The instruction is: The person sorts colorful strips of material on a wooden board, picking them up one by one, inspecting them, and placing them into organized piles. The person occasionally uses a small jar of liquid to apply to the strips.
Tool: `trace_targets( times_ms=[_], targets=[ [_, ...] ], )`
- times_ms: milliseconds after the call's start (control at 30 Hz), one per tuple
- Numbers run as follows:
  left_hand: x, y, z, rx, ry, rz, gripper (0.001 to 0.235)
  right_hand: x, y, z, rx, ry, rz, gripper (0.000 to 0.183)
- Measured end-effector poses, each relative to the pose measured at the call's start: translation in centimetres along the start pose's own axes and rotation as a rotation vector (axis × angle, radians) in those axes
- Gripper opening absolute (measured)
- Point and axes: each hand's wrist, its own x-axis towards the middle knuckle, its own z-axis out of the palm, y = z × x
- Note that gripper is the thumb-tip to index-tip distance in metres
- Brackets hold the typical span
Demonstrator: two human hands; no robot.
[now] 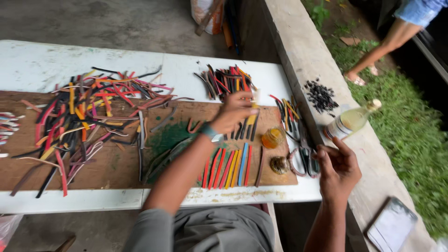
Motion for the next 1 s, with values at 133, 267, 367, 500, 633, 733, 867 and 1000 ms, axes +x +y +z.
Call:
trace_targets(
  times_ms=[133, 267, 367, 500, 633, 733, 867, 1000],
  targets=[
    [6.5, -2.4, 5.5, 0.353, 0.178, -0.022, 0.059, 0.4, 2.2, -1.4, -0.019, -0.015, 0.002, 0.041],
    [4.4, -2.5, 2.8, 0.703, 0.297, 0.176, 0.043, 0.1, 4.4, -2.8, 0.026, -0.040, -0.057, 0.034],
    [-0.7, -0.1, -2.9, 0.732, 0.281, 0.178, 0.032, -0.8, 5.6, -3.2, 0.035, -0.070, -0.058, 0.035],
    [-8.3, 5.8, -12.5, 0.870, 0.429, 0.083, 0.021, -1.3, 5.7, -2.6, 0.013, -0.081, -0.058, 0.036],
    [-14.0, 8.1, -18.5, 1.206, 0.368, 0.151, 0.049, -1.2, 4.3, -0.9, -0.012, -0.090, -0.051, 0.036],
    [-15.2, 7.7, -20.6, 1.469, 0.124, 0.086, 0.058, -1.3, 2.8, 0.6, -0.097, -0.101, -0.066, 0.036],
    [-16.3, 8.5, -24.4, 1.526, 0.078, -0.354, 0.044, -1.4, 1.1, 1.2, -0.062, -0.109, -0.084, 0.035],
    [-19.9, 11.9, -30.0, 1.497, 0.277, -0.447, 0.039, -1.4, 0.8, 1.0, -0.046, -0.103, -0.059, 0.035]
  ],
)
